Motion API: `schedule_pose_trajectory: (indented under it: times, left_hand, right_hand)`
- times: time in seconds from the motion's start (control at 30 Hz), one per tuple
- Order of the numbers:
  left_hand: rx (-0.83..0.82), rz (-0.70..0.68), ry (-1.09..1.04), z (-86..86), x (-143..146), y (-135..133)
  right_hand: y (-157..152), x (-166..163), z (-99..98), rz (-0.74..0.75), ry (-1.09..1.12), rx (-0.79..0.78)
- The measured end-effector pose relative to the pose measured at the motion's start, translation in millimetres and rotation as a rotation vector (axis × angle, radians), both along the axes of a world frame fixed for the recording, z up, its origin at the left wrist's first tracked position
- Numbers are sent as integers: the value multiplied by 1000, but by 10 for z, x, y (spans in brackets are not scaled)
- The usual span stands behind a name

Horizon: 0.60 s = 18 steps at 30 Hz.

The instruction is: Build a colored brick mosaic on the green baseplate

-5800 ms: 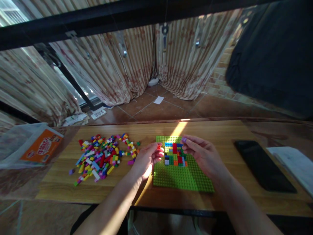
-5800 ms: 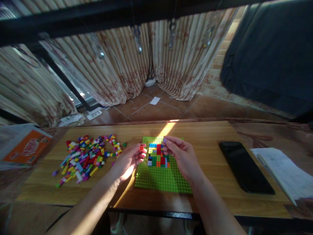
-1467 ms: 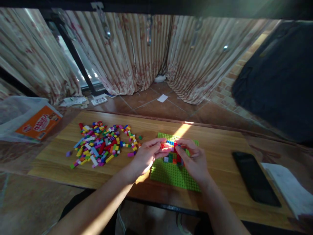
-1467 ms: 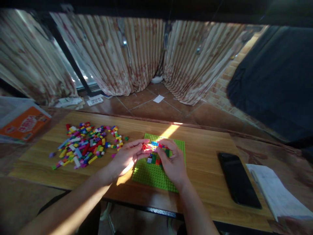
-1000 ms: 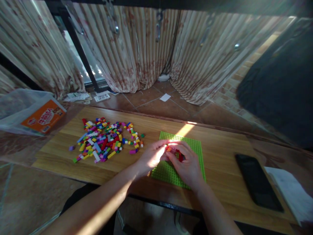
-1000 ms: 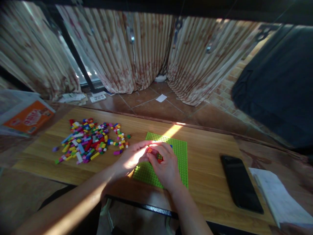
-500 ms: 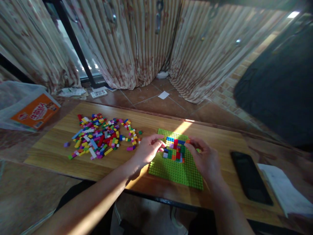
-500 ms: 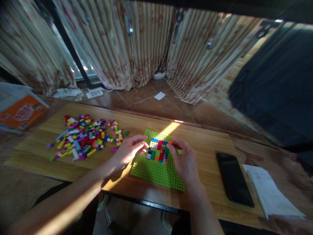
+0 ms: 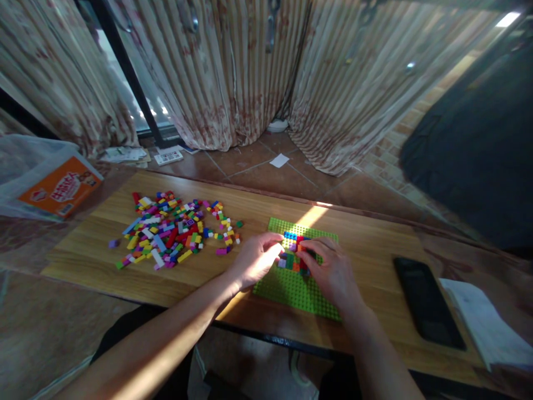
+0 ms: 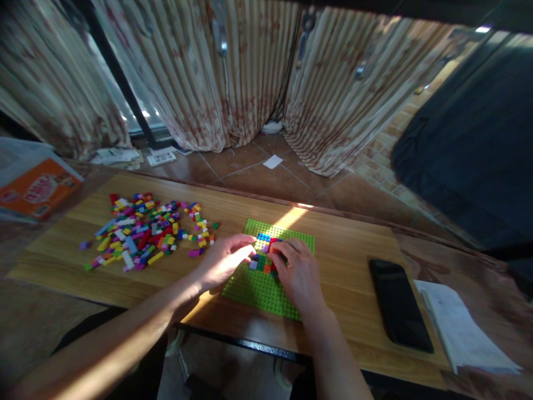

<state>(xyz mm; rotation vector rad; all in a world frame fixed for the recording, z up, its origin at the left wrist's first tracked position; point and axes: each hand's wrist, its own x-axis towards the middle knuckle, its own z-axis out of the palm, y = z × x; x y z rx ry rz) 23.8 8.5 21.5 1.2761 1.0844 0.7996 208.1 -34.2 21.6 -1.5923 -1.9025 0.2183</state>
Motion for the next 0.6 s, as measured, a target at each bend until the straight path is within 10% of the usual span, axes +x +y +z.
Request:
schedule_pose_trajectory:
  times: [0.6]
  left_hand:
    - [87,-55,88,-52,-21,-5]
  right_hand:
    - [19,66,19,-144,125,18]
